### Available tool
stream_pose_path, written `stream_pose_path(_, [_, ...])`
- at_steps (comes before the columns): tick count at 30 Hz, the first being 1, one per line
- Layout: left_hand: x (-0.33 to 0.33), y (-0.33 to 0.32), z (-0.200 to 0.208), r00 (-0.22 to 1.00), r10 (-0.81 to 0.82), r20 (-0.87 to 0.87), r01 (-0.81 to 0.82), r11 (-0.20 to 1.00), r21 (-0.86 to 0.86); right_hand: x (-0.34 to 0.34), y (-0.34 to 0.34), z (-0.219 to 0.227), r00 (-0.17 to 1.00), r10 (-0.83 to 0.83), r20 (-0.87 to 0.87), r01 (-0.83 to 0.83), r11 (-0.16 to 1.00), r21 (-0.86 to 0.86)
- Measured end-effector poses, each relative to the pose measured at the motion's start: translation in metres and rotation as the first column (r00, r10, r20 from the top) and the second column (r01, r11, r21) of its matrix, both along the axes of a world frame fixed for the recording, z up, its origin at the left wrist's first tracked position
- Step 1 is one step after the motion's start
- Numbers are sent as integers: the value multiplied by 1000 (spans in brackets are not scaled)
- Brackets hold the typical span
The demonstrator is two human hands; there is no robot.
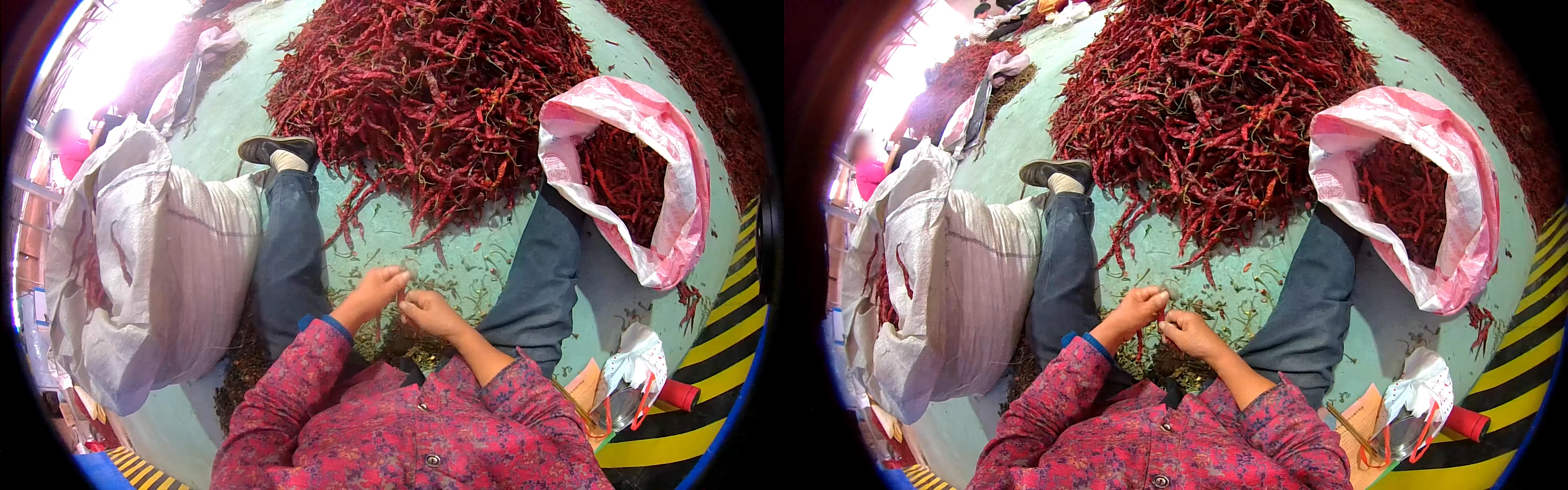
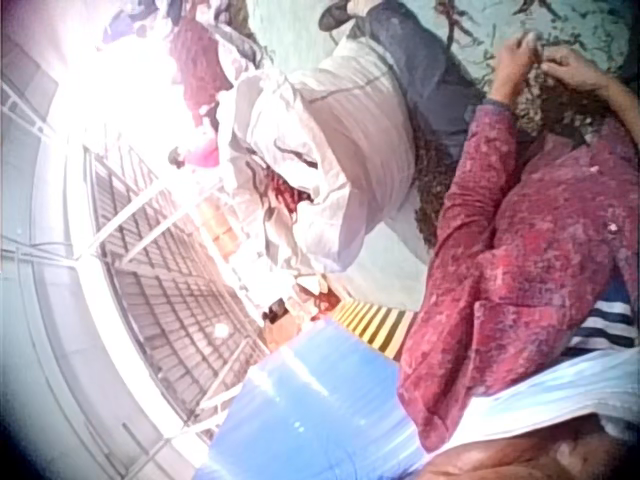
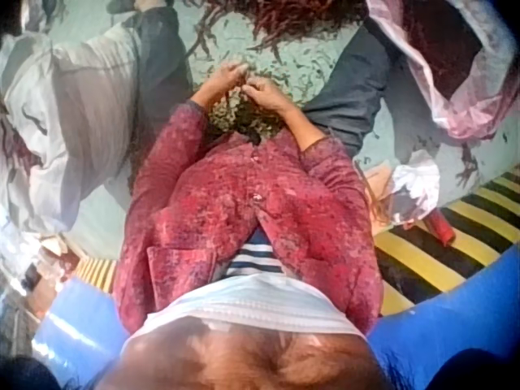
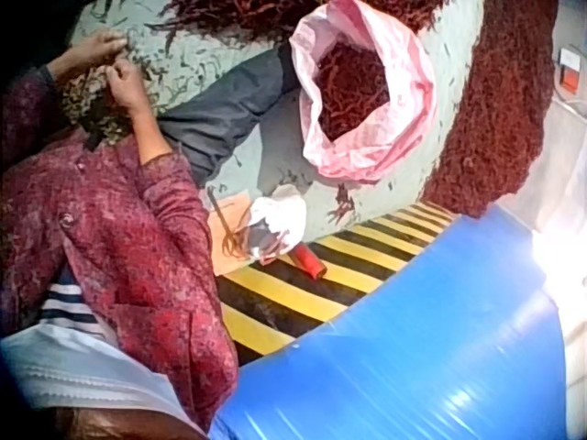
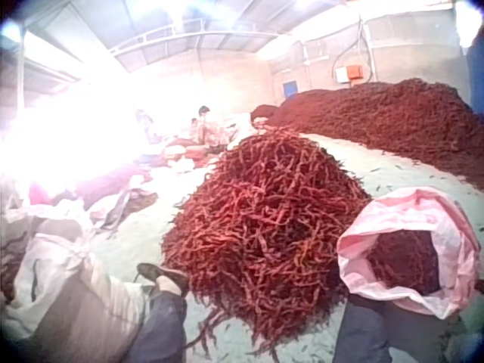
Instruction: The person sits on the floor and repeatedly picks up dried red chilies, removes the stems by hand, and drops the de-stemmed chilies into a nearby bag. The stems are discarded onto the floor beside them.
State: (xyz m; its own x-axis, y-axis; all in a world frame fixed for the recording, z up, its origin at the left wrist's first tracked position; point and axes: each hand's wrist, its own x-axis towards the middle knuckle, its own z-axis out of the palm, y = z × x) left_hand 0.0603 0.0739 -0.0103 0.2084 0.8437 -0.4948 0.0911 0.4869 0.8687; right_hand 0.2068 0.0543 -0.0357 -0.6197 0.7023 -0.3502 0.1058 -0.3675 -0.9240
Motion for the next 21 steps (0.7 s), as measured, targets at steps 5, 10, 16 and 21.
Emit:
stream_pose_path(5, [-3, -7, 10, 958, -116, -263, 127, 992, 26, 3, 8, 3, 958, -264, 116, 222, 932, 287])
stream_pose_path(10, [-4, -45, -20, 899, -298, -321, 337, 939, 72, 1, 1, -2, 959, -274, -78, 284, 940, 188])
stream_pose_path(16, [1, -52, -16, 998, -41, -57, 35, 993, -113, -4, -3, 10, 954, -301, 4, 245, 783, 572])
stream_pose_path(21, [-9, -44, 4, 725, -112, -679, 631, 502, 591, 4, -6, -2, 937, -266, -224, 238, 960, -145])
